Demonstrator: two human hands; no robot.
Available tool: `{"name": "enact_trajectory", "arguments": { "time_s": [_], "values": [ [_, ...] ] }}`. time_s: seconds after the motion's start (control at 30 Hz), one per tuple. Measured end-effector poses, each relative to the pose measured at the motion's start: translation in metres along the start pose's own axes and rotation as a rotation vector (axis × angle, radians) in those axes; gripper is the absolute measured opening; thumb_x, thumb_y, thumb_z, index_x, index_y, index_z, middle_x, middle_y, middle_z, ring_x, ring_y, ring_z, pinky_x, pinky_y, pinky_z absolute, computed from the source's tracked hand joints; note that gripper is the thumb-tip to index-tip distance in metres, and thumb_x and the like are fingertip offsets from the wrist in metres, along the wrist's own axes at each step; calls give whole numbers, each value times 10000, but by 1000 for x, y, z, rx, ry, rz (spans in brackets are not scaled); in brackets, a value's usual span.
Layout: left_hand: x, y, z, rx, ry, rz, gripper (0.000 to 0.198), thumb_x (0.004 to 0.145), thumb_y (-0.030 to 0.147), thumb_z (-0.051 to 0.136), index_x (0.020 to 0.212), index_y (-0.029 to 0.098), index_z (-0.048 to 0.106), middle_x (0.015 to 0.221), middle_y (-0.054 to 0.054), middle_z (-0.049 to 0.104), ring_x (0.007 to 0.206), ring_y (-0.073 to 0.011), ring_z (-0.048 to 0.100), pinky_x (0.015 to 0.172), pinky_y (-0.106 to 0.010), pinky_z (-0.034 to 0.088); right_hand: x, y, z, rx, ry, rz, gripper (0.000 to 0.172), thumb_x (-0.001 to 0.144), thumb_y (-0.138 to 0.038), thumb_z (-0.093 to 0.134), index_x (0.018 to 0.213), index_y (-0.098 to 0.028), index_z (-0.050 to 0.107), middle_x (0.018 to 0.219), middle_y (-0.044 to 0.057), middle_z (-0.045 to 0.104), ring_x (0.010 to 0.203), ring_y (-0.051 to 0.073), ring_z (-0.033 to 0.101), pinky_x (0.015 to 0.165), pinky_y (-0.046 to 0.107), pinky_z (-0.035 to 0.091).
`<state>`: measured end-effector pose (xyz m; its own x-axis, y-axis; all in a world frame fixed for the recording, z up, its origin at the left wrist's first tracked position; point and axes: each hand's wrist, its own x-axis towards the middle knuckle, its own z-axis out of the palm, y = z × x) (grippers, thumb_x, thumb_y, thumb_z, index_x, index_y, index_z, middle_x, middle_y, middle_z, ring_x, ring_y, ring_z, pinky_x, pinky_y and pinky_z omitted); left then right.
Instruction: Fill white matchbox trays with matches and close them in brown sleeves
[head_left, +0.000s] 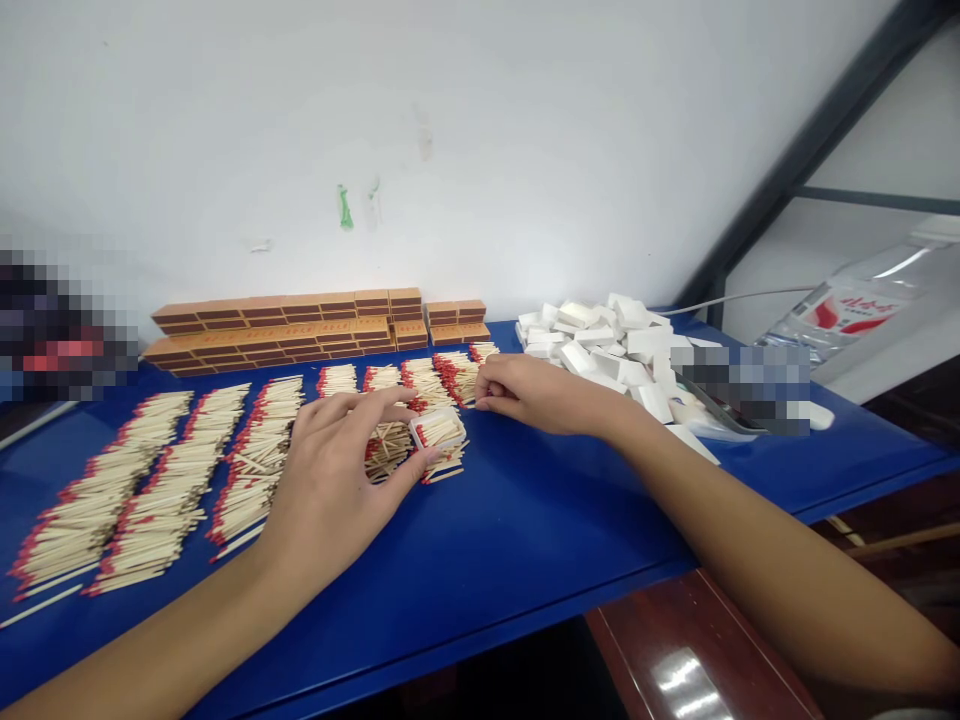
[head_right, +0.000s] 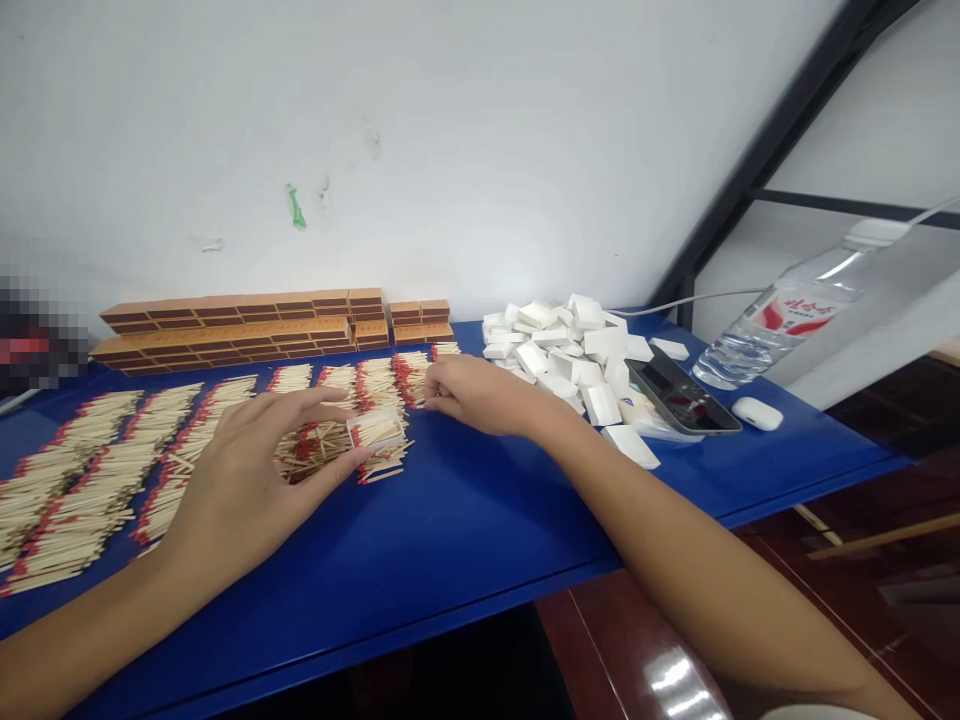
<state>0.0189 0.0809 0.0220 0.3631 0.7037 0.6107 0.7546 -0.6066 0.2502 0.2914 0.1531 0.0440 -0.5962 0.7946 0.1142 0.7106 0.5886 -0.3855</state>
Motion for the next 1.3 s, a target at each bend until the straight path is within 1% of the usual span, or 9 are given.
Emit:
{"name": "enact_trajectory", "arguments": {
  "time_s": [0.17,0.3,0.4,0.5,0.6,0.77,0.87,1.07,1.3],
  "values": [
    [-1,1,0,2,9,6,419,964,403,781,1332,303,608,1121,-15,826,1166,-323,706,1040,-492,472,-4,-25,-1,93,156,-100,116,1019,-234,644,909,-197,658,814,8,626,766,166,535,708,293,375],
    [-2,1,0,7,1,19,440,959,381,792,1345,297,599,1159,-15,825,1167,-322,711,1040,-488,470,-6,-40,9,128,140,-188,76,1011,-205,652,936,-202,668,810,-2,603,778,160,528,702,290,377],
    [-2,1,0,21,0,17,437,957,386,793,1338,294,598,1168,-21,824,1176,-323,710,1045,-493,475,-6,-40,10,151,149,-192,74,1010,-213,656,940,-202,675,799,-9,587,755,153,520,696,291,376],
    [-1,1,0,20,4,3,431,967,412,780,1341,301,596,1143,-22,826,1180,-320,709,1051,-494,479,-6,-33,5,159,225,-148,129,1017,-265,659,904,-204,677,789,-9,576,725,149,506,697,295,369],
    [0,1,-1,2,4,-8,415,971,429,776,1330,308,605,1131,-14,826,1178,-310,709,1063,-492,477,-4,-22,1,103,265,-107,135,1007,-251,658,882,-203,673,784,-3,583,742,158,507,708,298,356],
    [0,0,0,-10,9,-4,437,964,420,793,1340,319,597,1126,5,826,1200,-304,701,1080,-492,461,2,-2,4,-32,166,-49,116,977,-149,635,900,-189,713,858,32,617,809,173,539,732,297,359],
    [0,0,0,-8,12,-2,424,966,410,790,1332,311,601,1125,0,825,1195,-309,702,1073,-492,460,6,5,8,-65,94,-28,150,943,-86,628,879,-185,721,828,32,619,794,176,539,726,301,355],
    [0,2,-1,-21,-1,-4,402,969,419,783,1311,304,606,1132,-4,827,1192,-309,703,1083,-492,454,6,6,7,-64,52,-17,144,906,-103,657,792,-190,672,786,25,628,732,172,526,679,306,344],
    [0,2,0,6,14,10,404,971,422,776,1317,296,608,1133,-17,823,1173,-319,707,1034,-482,476,1,7,-3,-8,-51,38,114,902,-104,651,866,-191,715,847,26,667,742,162,550,669,291,365]
  ]
}}
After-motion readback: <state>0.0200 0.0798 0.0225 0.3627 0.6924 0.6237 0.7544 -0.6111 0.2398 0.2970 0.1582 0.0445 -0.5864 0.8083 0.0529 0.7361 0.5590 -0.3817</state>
